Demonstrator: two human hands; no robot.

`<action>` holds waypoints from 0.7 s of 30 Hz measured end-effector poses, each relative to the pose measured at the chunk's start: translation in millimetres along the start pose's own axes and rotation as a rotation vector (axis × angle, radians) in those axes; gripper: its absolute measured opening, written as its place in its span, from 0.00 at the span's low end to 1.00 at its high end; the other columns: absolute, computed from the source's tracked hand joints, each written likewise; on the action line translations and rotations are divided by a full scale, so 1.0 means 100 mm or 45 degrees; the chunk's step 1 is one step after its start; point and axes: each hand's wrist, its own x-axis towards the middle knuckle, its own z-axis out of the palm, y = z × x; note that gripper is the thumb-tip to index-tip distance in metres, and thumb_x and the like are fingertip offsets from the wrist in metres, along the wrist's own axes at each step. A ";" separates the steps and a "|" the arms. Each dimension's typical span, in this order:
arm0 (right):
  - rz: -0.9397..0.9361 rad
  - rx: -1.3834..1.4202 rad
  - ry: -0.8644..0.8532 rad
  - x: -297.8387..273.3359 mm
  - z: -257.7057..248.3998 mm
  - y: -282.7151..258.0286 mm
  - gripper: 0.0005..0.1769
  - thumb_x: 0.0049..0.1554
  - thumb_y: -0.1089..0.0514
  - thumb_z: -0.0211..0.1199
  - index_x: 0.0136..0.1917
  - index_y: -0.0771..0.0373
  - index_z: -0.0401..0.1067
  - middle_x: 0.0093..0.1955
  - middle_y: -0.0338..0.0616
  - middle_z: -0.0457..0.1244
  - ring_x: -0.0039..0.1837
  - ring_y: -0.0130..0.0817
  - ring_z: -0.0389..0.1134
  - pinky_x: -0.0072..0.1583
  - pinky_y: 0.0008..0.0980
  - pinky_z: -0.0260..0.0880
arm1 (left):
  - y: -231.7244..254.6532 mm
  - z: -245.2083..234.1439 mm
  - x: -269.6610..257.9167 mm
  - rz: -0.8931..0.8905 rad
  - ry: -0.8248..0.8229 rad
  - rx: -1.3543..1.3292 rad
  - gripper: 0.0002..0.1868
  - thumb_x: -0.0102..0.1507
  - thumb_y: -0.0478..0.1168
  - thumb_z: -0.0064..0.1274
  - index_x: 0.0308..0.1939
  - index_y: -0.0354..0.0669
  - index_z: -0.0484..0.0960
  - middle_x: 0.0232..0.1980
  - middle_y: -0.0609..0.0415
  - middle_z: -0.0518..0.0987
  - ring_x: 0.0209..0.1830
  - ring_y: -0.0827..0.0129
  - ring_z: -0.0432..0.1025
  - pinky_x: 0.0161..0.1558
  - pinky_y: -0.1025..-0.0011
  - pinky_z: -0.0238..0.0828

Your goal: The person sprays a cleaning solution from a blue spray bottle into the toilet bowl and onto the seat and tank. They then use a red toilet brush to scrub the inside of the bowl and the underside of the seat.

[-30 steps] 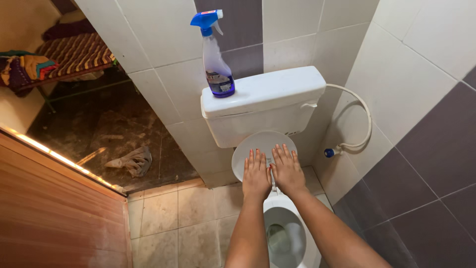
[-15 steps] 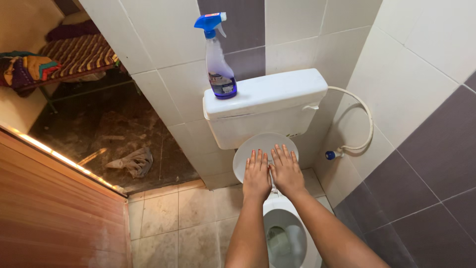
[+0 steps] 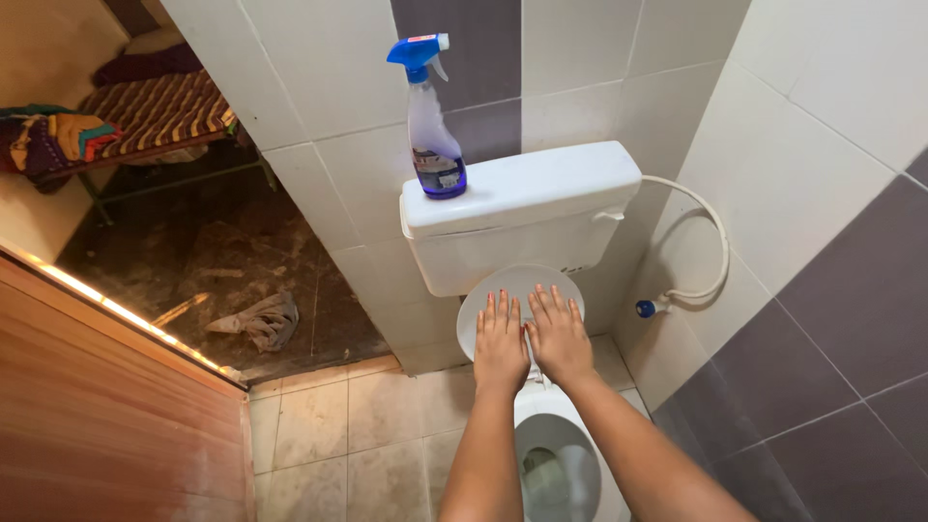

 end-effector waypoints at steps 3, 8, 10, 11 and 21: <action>-0.019 0.030 0.058 0.09 -0.02 -0.04 0.29 0.62 0.49 0.52 0.74 0.60 0.62 0.78 0.49 0.53 0.81 0.47 0.48 0.77 0.52 0.43 | 0.02 -0.05 0.12 -0.030 0.040 -0.083 0.30 0.70 0.43 0.38 0.76 0.38 0.61 0.82 0.43 0.53 0.82 0.51 0.43 0.77 0.53 0.36; -0.001 0.252 0.179 0.33 -0.11 -0.12 0.26 0.63 0.52 0.52 0.72 0.62 0.65 0.76 0.51 0.58 0.78 0.50 0.54 0.77 0.52 0.47 | 0.01 -0.24 0.36 -0.010 0.166 -0.099 0.30 0.69 0.44 0.42 0.75 0.37 0.63 0.81 0.43 0.56 0.82 0.50 0.46 0.77 0.51 0.39; 0.020 0.338 0.231 0.49 -0.17 -0.18 0.25 0.63 0.53 0.53 0.70 0.62 0.66 0.74 0.52 0.60 0.77 0.52 0.56 0.76 0.51 0.50 | 0.00 -0.35 0.45 -0.018 0.213 -0.104 0.31 0.68 0.44 0.44 0.74 0.37 0.63 0.80 0.42 0.56 0.82 0.49 0.46 0.77 0.50 0.39; 0.041 0.382 0.250 0.57 -0.21 -0.22 0.24 0.62 0.53 0.54 0.70 0.63 0.67 0.73 0.52 0.60 0.76 0.52 0.57 0.75 0.50 0.52 | -0.01 -0.41 0.48 -0.025 0.234 -0.122 0.31 0.68 0.43 0.45 0.74 0.37 0.63 0.80 0.42 0.57 0.82 0.49 0.46 0.77 0.50 0.39; 0.119 0.651 0.423 1.93 -0.58 -0.73 0.29 0.60 0.49 0.62 0.70 0.63 0.65 0.71 0.53 0.61 0.72 0.51 0.61 0.71 0.45 0.60 | -0.26 -0.93 1.13 -0.099 0.391 -0.237 0.44 0.61 0.38 0.56 0.78 0.37 0.53 0.82 0.38 0.48 0.83 0.46 0.40 0.77 0.49 0.35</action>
